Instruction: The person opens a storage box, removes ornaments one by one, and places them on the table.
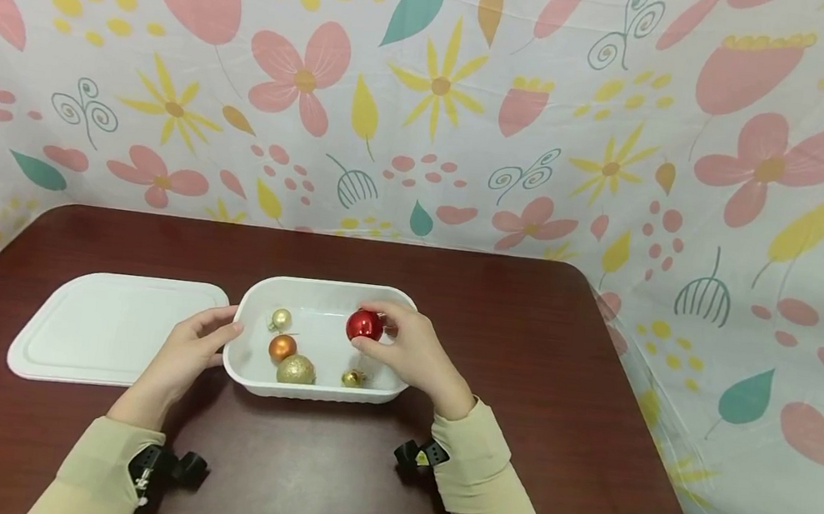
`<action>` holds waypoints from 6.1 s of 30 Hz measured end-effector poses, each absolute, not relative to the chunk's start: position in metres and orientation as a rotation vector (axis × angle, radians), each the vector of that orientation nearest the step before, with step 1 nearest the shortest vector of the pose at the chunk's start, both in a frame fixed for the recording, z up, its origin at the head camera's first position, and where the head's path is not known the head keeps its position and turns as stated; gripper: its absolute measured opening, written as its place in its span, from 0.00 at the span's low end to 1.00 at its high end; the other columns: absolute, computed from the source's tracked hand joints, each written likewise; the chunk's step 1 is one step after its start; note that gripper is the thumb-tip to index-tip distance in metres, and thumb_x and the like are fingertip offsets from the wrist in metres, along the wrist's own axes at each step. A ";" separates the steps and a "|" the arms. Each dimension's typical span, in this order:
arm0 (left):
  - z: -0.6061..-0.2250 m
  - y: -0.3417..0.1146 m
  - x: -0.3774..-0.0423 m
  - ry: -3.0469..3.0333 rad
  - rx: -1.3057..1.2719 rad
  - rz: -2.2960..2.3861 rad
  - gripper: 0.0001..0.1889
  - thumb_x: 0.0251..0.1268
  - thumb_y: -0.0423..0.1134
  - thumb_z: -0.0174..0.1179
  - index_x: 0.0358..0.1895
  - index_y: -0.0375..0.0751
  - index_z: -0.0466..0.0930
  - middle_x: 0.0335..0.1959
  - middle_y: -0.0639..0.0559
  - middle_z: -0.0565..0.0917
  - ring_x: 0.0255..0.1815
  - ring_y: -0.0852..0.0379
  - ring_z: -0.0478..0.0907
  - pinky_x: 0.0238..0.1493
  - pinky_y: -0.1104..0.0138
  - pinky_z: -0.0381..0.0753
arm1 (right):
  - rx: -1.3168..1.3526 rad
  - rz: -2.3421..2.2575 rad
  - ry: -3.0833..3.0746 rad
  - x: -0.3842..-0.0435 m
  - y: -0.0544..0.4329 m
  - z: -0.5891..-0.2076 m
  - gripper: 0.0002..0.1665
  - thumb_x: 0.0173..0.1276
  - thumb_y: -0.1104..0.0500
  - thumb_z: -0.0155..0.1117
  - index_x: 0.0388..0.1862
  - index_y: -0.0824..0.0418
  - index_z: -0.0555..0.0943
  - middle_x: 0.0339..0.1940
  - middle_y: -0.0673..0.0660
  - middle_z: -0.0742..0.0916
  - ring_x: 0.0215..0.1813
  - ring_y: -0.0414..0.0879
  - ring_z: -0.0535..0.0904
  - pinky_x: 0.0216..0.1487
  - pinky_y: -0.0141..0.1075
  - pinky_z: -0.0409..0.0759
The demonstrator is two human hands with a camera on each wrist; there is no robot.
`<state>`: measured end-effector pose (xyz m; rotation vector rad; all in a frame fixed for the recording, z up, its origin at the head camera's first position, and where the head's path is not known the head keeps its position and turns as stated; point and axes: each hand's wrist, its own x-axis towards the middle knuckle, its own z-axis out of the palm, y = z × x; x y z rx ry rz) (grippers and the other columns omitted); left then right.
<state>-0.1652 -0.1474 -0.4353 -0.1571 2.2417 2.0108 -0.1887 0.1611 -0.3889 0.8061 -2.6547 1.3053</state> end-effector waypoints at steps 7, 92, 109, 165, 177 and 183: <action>-0.435 -0.148 -0.166 2.251 -0.168 1.995 0.25 0.70 0.41 0.54 0.66 0.35 0.66 0.62 0.36 0.71 0.42 0.63 0.79 0.40 0.72 0.82 | 0.788 1.314 -2.655 -0.187 0.162 -0.385 0.30 0.55 0.59 0.74 0.57 0.62 0.76 0.52 0.57 0.84 0.46 0.49 0.81 0.48 0.47 0.82; -0.432 -0.149 -0.163 2.211 -0.147 2.026 0.25 0.69 0.42 0.55 0.66 0.36 0.66 0.63 0.35 0.71 0.43 0.62 0.79 0.41 0.69 0.83 | 0.339 0.995 -2.627 -0.216 0.252 -0.392 0.28 0.59 0.57 0.70 0.58 0.63 0.77 0.52 0.63 0.80 0.47 0.54 0.80 0.48 0.49 0.82; -0.433 -0.150 -0.165 2.206 -0.149 2.019 0.26 0.70 0.41 0.55 0.67 0.36 0.64 0.64 0.36 0.70 0.51 0.55 0.76 0.43 0.70 0.83 | 0.383 0.799 -2.828 -0.221 0.264 -0.405 0.26 0.58 0.58 0.70 0.55 0.65 0.75 0.49 0.64 0.80 0.44 0.54 0.77 0.46 0.47 0.80; -0.429 -0.150 -0.162 2.206 -0.143 2.015 0.26 0.70 0.42 0.55 0.67 0.36 0.64 0.63 0.35 0.70 0.51 0.54 0.77 0.43 0.69 0.83 | 0.469 0.733 -2.900 -0.214 0.251 -0.388 0.35 0.63 0.49 0.65 0.66 0.61 0.68 0.65 0.62 0.74 0.67 0.57 0.66 0.67 0.55 0.67; -0.428 -0.151 -0.165 2.219 -0.125 2.006 0.26 0.70 0.43 0.55 0.67 0.36 0.65 0.63 0.36 0.70 0.52 0.53 0.77 0.44 0.68 0.83 | 0.593 0.731 -2.819 -0.200 0.217 -0.366 0.27 0.63 0.53 0.66 0.60 0.60 0.75 0.60 0.59 0.78 0.49 0.51 0.78 0.53 0.47 0.79; -0.428 -0.150 -0.164 2.230 -0.137 2.004 0.25 0.70 0.41 0.54 0.66 0.35 0.66 0.63 0.35 0.71 0.52 0.52 0.76 0.45 0.69 0.83 | 0.712 0.733 -2.811 -0.196 0.201 -0.365 0.24 0.62 0.55 0.67 0.56 0.62 0.77 0.55 0.58 0.82 0.56 0.50 0.77 0.54 0.46 0.80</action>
